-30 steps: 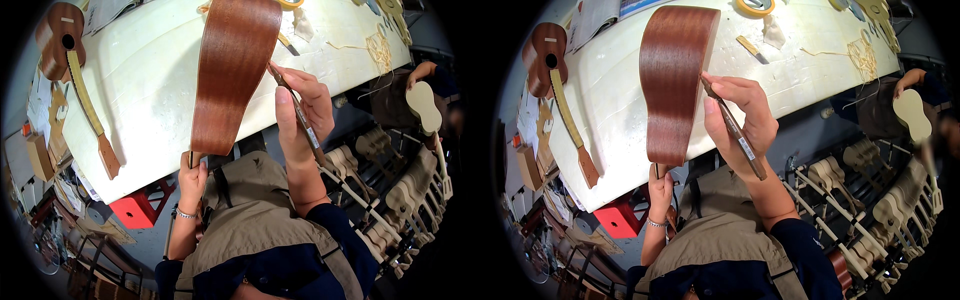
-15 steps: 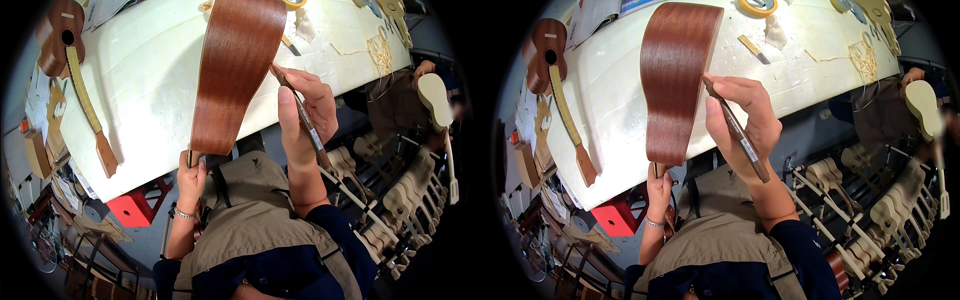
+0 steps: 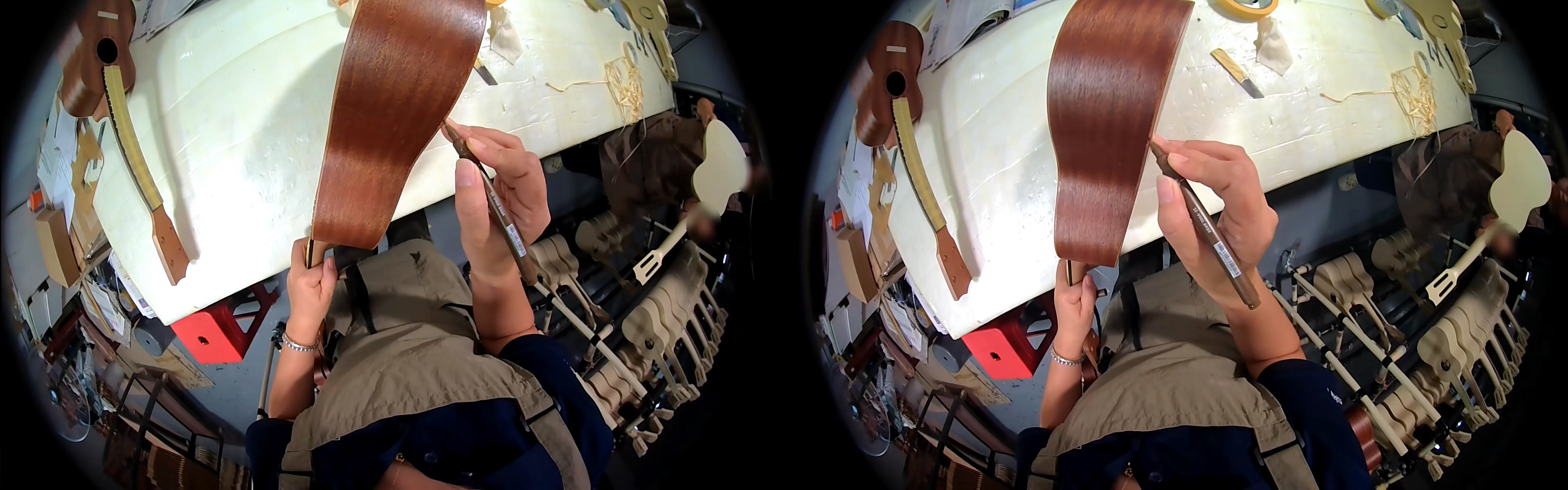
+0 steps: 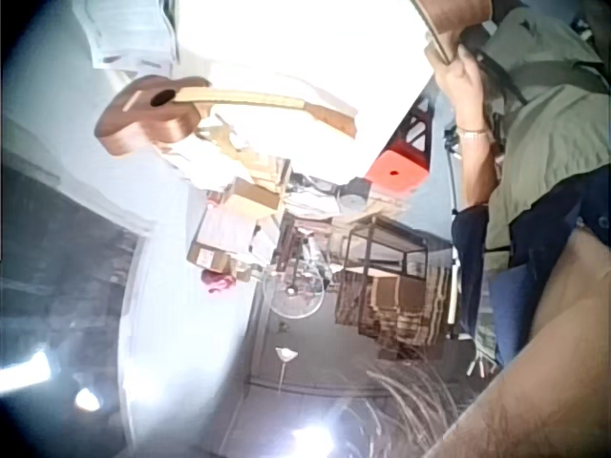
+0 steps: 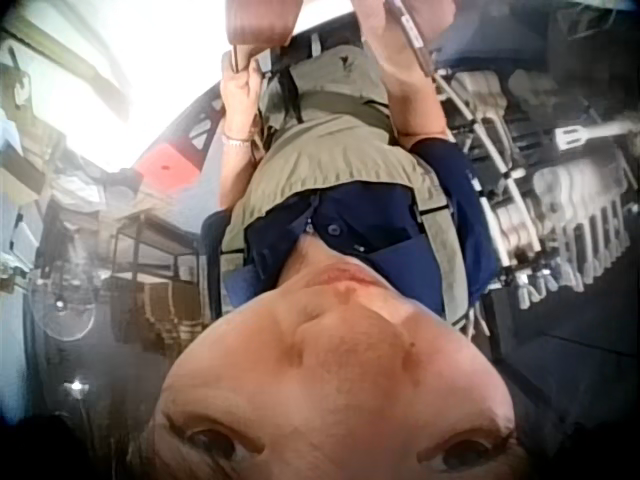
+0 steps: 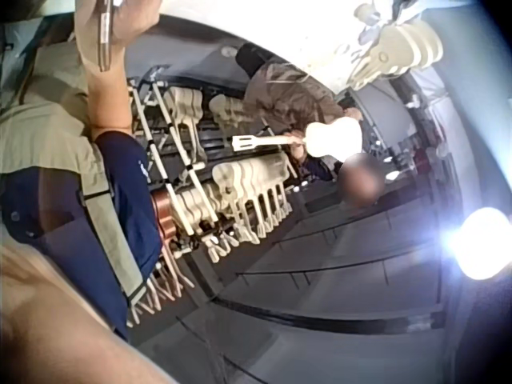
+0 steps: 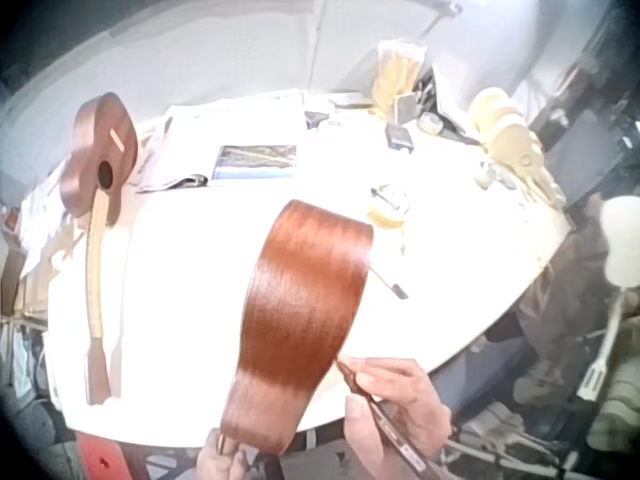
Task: The person inspects and finishes the back and sides of wooden guitar bodies. They use a small tool to scrape or mark the surface, wipe it with a cloth, and then place the guitar on a rack. The person repeats this process on several guitar bodies.
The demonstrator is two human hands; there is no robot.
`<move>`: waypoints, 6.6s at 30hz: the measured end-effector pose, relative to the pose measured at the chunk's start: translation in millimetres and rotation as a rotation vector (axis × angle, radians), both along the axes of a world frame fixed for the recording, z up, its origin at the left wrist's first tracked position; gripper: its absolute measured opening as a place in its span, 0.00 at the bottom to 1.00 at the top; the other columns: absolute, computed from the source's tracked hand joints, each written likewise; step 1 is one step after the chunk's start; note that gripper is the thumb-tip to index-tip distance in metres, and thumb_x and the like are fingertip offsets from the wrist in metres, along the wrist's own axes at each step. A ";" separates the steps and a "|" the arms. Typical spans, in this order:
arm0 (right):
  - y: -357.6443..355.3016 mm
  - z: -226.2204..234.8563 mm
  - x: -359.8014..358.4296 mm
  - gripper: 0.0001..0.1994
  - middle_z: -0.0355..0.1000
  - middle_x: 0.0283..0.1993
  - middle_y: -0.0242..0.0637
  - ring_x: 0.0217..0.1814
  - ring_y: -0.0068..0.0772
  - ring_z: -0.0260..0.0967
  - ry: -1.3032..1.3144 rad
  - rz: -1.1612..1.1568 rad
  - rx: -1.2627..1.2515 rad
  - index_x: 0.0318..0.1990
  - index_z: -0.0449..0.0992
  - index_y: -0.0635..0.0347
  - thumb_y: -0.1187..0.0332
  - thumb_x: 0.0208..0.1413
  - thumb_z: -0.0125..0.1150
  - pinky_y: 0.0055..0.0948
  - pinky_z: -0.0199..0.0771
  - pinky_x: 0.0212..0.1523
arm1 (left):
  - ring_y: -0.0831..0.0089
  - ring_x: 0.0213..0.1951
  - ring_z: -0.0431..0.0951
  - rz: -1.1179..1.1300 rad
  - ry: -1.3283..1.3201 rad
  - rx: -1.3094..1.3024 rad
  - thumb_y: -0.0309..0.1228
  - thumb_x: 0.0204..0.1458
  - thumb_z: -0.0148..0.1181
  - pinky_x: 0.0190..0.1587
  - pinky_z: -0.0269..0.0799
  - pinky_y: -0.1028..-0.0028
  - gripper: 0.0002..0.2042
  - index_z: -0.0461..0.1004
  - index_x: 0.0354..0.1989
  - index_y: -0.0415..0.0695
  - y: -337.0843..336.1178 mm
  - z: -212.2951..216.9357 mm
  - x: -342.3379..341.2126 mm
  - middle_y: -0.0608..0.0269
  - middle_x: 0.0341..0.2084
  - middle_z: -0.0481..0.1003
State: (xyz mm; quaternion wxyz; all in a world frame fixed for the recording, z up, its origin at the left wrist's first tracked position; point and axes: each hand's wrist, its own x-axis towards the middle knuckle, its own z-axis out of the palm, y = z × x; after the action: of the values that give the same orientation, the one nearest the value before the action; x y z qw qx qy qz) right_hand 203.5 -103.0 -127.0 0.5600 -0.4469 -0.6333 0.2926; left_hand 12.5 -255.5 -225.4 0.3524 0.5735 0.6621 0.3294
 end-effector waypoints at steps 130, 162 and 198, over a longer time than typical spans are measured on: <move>60.1 71.2 139.0 0.17 0.71 0.28 0.46 0.29 0.29 0.68 0.559 0.278 -0.336 0.41 0.67 0.70 0.62 0.58 0.41 0.23 0.64 0.31 | 0.65 0.34 0.64 0.075 0.185 0.301 0.35 0.53 0.54 0.40 0.62 0.69 0.13 0.67 0.39 0.37 117.8 150.8 -30.0 0.56 0.37 0.69; 54.8 48.5 -7.2 0.10 0.71 0.43 0.52 0.51 0.44 0.71 0.258 0.061 -0.356 0.42 0.68 0.71 0.80 0.51 0.52 0.30 0.70 0.48 | 0.66 0.50 0.65 0.434 -0.572 0.217 0.47 0.34 0.73 0.54 0.62 0.65 0.40 0.53 0.47 0.39 110.4 35.1 6.9 0.52 0.48 0.62; 55.5 59.6 -3.5 0.08 0.69 0.46 0.57 0.49 0.40 0.70 0.122 0.125 -0.445 0.43 0.66 0.70 0.79 0.55 0.48 0.33 0.68 0.50 | 0.65 0.50 0.62 0.404 -0.616 0.242 0.45 0.35 0.73 0.54 0.59 0.64 0.36 0.51 0.42 0.45 108.1 31.8 6.0 0.53 0.46 0.60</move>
State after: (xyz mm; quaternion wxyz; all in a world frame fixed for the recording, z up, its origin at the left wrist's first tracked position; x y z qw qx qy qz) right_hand 199.9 -47.5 -67.4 0.4658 -0.5007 -0.5445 0.4857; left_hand 18.5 -147.4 -193.7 0.3925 0.3433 0.5810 0.6249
